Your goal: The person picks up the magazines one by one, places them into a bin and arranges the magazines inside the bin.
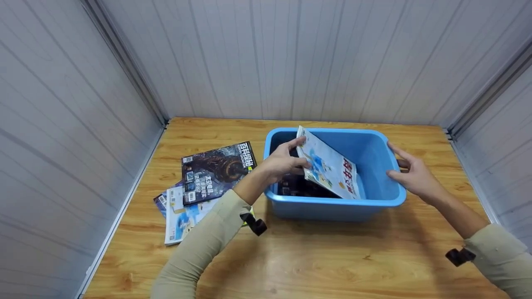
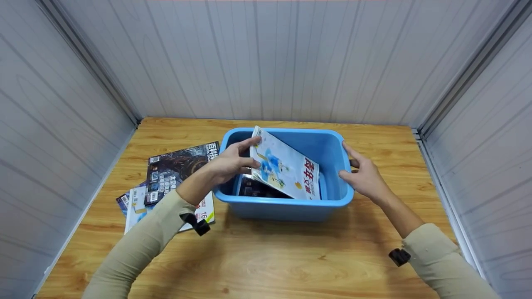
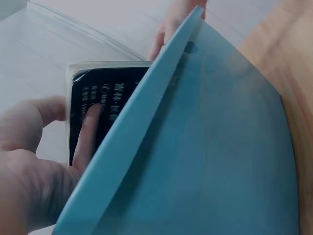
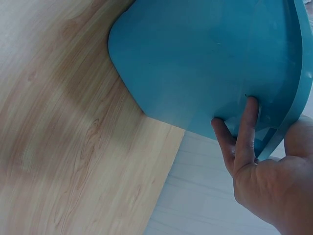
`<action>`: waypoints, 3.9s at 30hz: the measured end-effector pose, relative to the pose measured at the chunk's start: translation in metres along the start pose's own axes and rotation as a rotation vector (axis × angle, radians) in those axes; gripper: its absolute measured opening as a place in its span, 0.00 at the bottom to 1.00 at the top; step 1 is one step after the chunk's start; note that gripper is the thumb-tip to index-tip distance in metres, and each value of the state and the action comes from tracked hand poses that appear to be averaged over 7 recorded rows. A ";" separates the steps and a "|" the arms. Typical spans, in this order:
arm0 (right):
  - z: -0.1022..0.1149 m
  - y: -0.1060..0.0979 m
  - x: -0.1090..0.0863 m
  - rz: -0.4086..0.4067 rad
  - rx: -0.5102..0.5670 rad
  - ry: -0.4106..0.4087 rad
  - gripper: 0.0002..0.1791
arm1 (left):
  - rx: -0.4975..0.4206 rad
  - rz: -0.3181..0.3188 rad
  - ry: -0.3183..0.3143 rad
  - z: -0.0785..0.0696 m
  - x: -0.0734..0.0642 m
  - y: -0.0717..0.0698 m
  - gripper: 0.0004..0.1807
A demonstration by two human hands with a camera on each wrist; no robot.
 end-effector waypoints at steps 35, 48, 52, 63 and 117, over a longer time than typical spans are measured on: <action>0.002 -0.001 -0.001 0.015 -0.001 0.038 0.48 | 0.527 0.151 0.016 -0.014 -0.010 -0.011 0.58; 0.003 -0.002 0.003 0.010 -0.009 0.022 0.48 | 0.845 0.084 -0.034 -0.023 -0.018 -0.013 0.56; 0.004 -0.002 0.001 -0.001 -0.009 0.011 0.47 | 0.802 0.070 -0.073 -0.028 -0.021 -0.014 0.55; -0.002 -0.001 -0.004 0.012 -0.003 0.033 0.48 | 0.781 0.066 -0.144 -0.024 -0.026 -0.020 0.55; 0.008 -0.010 -0.001 0.119 0.005 0.122 0.55 | 0.602 -0.316 0.458 -0.034 -0.056 -0.079 0.29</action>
Point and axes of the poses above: each hand's wrist, its own x-axis towards the middle knuckle, its own y-axis out of the palm, z = x × y, the point moved 1 cm from there along x, towards the middle knuckle, and after that the axes turned 1 degree about -z, right-handed, at the moved point
